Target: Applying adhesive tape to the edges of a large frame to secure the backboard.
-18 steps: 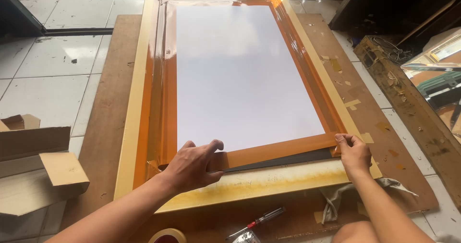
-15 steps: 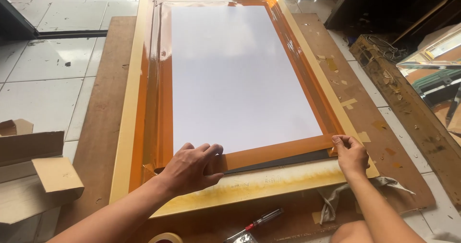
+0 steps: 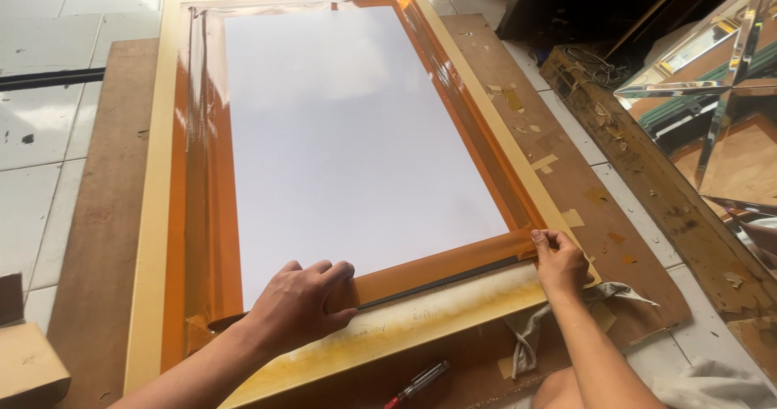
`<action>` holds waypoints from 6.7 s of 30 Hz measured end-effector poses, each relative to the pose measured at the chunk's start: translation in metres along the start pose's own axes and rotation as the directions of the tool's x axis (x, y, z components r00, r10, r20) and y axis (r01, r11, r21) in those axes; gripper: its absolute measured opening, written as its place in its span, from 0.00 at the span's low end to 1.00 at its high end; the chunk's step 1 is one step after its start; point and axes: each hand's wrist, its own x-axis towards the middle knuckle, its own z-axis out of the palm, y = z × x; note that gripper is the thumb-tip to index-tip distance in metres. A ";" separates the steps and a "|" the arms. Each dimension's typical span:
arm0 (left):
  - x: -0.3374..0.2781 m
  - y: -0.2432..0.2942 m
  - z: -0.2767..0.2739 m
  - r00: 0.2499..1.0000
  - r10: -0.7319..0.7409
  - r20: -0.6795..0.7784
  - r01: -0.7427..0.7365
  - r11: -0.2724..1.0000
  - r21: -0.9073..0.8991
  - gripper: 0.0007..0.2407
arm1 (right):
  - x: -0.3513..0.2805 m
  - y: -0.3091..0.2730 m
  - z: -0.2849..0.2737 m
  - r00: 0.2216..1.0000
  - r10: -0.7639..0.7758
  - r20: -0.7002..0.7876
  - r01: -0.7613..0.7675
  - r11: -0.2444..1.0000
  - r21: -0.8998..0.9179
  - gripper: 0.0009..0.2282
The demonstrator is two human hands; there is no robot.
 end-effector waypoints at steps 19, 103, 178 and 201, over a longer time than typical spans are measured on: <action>0.016 0.001 0.000 0.984 -0.091 0.151 0.081 0.994 0.076 0.14 | 0.016 0.011 0.023 0.994 -0.106 -0.005 0.105 0.990 -0.095 0.18; 0.023 0.005 -0.020 0.928 -0.252 0.273 0.206 0.961 0.187 0.14 | -0.001 0.005 0.042 0.998 -0.028 -0.051 0.024 0.997 -0.077 0.17; -0.142 -0.135 -0.054 0.927 -0.292 0.237 0.240 0.944 0.224 0.34 | -0.006 -0.035 0.005 0.989 0.075 0.129 -0.064 0.994 -0.089 0.24; -0.176 -0.171 -0.061 0.955 -0.285 0.085 0.217 0.863 0.455 0.21 | 0.016 -0.013 0.019 0.988 0.062 0.144 -0.052 0.996 -0.071 0.27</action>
